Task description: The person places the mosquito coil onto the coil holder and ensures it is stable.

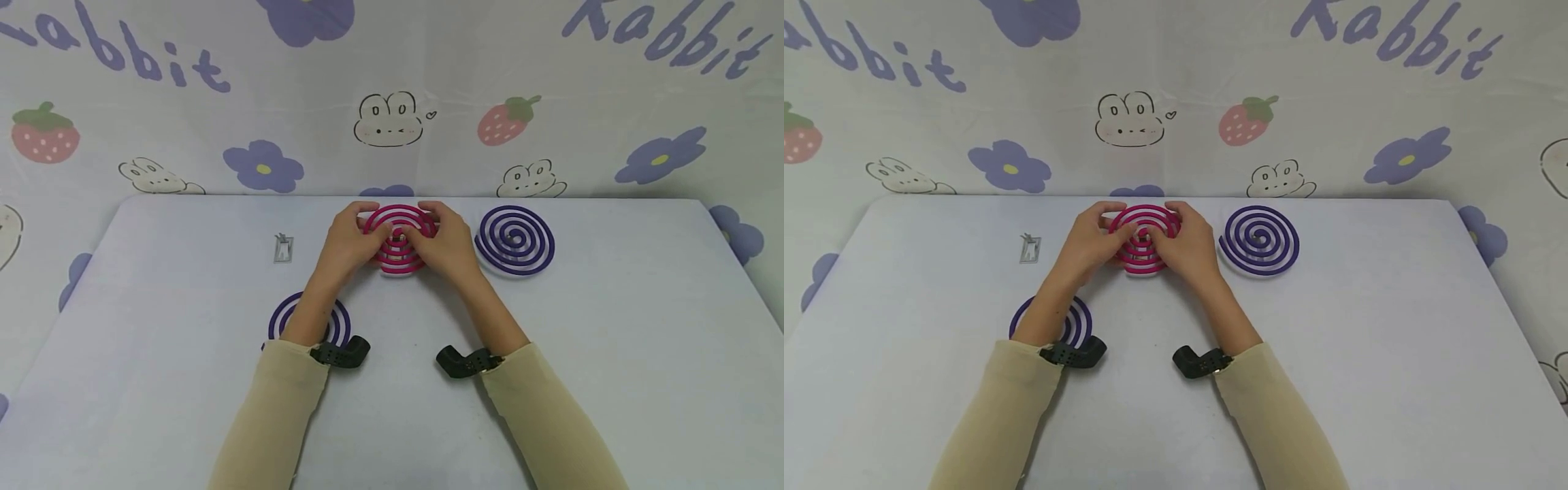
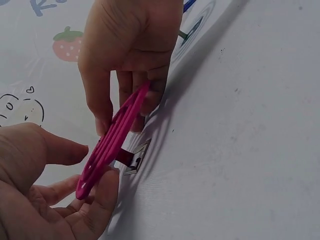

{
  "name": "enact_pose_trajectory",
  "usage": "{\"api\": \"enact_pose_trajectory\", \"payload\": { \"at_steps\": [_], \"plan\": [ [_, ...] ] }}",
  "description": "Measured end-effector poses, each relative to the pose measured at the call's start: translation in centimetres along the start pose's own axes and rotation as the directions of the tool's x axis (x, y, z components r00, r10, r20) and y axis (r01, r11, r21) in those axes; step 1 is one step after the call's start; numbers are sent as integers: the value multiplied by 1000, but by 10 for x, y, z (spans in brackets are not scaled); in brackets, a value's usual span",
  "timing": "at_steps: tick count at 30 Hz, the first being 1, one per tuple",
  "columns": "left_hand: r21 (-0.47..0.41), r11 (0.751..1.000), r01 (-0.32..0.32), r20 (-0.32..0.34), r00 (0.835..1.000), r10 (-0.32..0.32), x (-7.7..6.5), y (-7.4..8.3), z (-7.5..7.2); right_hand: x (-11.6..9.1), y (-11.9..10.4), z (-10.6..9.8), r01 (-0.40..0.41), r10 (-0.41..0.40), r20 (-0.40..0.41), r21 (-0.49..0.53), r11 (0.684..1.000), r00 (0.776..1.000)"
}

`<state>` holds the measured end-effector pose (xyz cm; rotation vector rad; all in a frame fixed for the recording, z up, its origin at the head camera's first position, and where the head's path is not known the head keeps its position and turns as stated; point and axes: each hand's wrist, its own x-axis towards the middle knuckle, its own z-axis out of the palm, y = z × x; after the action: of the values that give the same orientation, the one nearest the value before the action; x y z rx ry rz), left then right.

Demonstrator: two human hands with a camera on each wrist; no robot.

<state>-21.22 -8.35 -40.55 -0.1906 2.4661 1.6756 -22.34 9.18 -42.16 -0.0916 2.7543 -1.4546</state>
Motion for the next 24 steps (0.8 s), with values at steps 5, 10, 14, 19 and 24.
{"api": "enact_pose_trajectory", "payload": {
  "at_steps": [5,10,14,19,24],
  "plan": [
    [-9,1000,-16,9,1000,16,0,2,-3,-2,-5,-2,49,-50,-16,-57,997,999],
    [64,998,-26,8,1000,26,0,3,-5,-5,-9,-5,71,-74,-29,-71,995,997],
    [130,991,-29,3,1000,29,-2,6,-6,-5,-10,-8,87,-89,-33,-61,994,995],
    [183,983,-25,8,1000,24,-3,9,-8,-5,-11,-11,107,-108,-15,-59,993,994],
    [225,973,-44,35,999,37,-5,9,-11,-6,-11,-13,131,-132,-4,-75,988,991]
  ]
}}
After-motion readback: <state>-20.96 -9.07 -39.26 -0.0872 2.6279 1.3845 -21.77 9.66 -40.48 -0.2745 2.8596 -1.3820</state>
